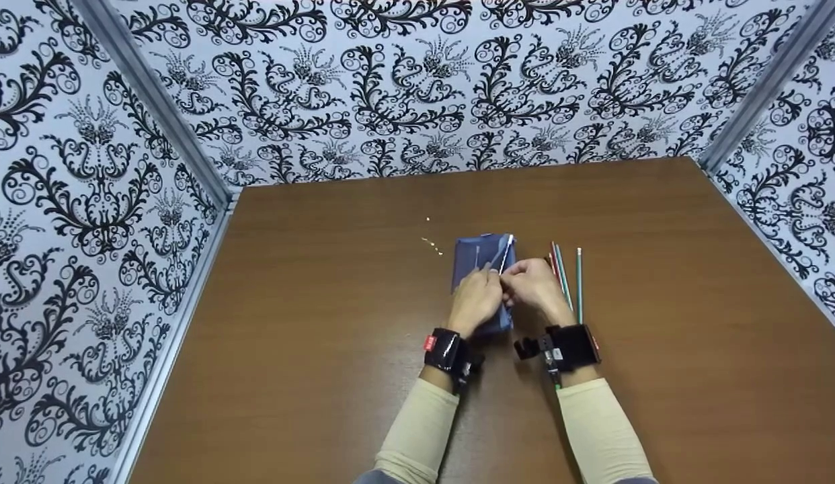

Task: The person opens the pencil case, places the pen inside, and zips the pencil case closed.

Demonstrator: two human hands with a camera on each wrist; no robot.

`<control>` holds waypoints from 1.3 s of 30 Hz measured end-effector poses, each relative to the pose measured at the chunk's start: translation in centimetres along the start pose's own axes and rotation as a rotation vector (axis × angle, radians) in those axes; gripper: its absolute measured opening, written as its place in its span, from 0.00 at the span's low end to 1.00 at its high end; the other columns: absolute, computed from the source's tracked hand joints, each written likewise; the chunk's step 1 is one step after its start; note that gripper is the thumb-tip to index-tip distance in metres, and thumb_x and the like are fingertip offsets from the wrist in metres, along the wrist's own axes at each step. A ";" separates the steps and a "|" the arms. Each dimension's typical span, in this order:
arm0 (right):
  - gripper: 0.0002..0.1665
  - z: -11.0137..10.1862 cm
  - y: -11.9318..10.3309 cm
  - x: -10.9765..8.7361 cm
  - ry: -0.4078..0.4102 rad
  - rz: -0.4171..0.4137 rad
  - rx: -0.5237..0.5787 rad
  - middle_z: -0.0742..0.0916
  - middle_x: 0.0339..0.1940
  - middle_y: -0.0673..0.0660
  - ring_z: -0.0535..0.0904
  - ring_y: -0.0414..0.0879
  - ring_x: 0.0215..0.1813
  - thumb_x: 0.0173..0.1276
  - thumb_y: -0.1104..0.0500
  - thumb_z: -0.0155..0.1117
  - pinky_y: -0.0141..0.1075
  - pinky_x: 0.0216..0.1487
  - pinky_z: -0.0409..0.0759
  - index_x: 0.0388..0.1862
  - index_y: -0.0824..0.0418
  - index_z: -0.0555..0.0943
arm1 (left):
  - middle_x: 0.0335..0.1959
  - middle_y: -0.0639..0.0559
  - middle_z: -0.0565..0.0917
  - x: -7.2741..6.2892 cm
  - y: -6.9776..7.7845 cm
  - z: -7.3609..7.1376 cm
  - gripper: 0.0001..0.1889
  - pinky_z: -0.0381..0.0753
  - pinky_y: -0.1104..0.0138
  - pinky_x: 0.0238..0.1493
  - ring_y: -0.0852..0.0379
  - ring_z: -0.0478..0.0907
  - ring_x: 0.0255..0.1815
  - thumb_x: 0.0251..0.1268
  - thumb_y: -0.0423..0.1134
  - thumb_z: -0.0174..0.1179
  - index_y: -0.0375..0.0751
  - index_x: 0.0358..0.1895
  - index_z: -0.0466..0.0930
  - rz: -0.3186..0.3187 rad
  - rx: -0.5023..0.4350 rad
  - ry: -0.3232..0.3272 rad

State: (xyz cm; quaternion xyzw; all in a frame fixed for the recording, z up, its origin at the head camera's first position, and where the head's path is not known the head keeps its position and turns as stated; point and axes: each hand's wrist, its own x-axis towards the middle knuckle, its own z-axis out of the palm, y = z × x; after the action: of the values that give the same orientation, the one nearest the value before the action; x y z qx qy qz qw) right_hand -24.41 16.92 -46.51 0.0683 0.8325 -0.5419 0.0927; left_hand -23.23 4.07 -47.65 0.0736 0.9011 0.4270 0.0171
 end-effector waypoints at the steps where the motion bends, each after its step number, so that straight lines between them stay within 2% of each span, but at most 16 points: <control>1: 0.13 0.0 0.0 0.0 -0.004 -0.001 -0.009 0.81 0.17 0.51 0.78 0.37 0.18 0.64 0.67 0.53 0.28 0.22 0.79 0.38 0.75 0.82 | 0.65 0.42 0.77 0.0 0.0 0.0 0.25 0.74 0.54 0.63 0.43 0.76 0.64 0.78 0.42 0.37 0.33 0.67 0.72 -0.001 0.002 0.001; 5: 0.13 0.0 0.0 -0.1 -0.014 -0.004 -0.040 0.81 0.15 0.50 0.76 0.37 0.16 0.63 0.67 0.53 0.27 0.20 0.77 0.36 0.74 0.83 | 0.65 0.42 0.78 0.0 -0.1 0.1 0.25 0.75 0.54 0.62 0.43 0.77 0.63 0.78 0.43 0.37 0.32 0.67 0.72 -0.003 0.013 0.005; 15: 0.12 0.1 0.0 -0.1 -0.062 0.036 -0.017 0.79 0.14 0.51 0.75 0.37 0.15 0.65 0.68 0.51 0.27 0.20 0.76 0.37 0.75 0.82 | 0.60 0.44 0.81 -0.1 0.1 -0.1 0.25 0.76 0.55 0.59 0.43 0.79 0.59 0.78 0.43 0.35 0.37 0.66 0.75 -0.017 0.041 0.009; 21: 0.13 0.2 0.2 -0.1 -0.063 0.031 -0.019 0.79 0.13 0.51 0.75 0.38 0.14 0.64 0.68 0.51 0.27 0.19 0.74 0.35 0.73 0.82 | 0.61 0.46 0.81 -0.2 0.1 -0.1 0.26 0.77 0.55 0.57 0.44 0.79 0.59 0.78 0.45 0.35 0.40 0.67 0.75 -0.040 0.051 0.003; 28: 0.12 0.4 0.1 -0.1 -0.055 0.027 -0.019 0.80 0.16 0.51 0.76 0.38 0.15 0.66 0.65 0.54 0.28 0.19 0.75 0.37 0.73 0.82 | 0.67 0.44 0.76 -0.1 0.1 -0.1 0.26 0.73 0.55 0.64 0.46 0.74 0.66 0.78 0.46 0.34 0.41 0.69 0.73 -0.055 0.071 -0.010; 34: 0.13 0.3 0.1 -0.1 -0.046 0.003 -0.025 0.81 0.16 0.52 0.76 0.39 0.16 0.66 0.64 0.55 0.29 0.21 0.76 0.37 0.73 0.82 | 0.67 0.44 0.76 0.0 0.0 0.0 0.26 0.73 0.54 0.65 0.46 0.74 0.67 0.78 0.47 0.35 0.42 0.68 0.74 -0.058 0.063 -0.010; 39: 0.12 0.1 0.1 -0.1 -0.055 -0.030 -0.072 0.81 0.14 0.50 0.77 0.38 0.15 0.66 0.64 0.55 0.28 0.21 0.76 0.35 0.72 0.83 | 0.58 0.43 0.82 0.0 0.0 -0.1 0.26 0.78 0.54 0.57 0.45 0.79 0.59 0.78 0.46 0.34 0.40 0.60 0.81 -0.033 0.062 -0.007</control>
State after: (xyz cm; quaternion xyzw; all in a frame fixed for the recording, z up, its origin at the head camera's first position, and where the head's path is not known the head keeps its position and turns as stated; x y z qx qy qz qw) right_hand -24.30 16.85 -46.63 0.0374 0.8496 -0.5145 0.1099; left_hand -23.21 3.98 -47.63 0.0604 0.9149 0.3983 0.0249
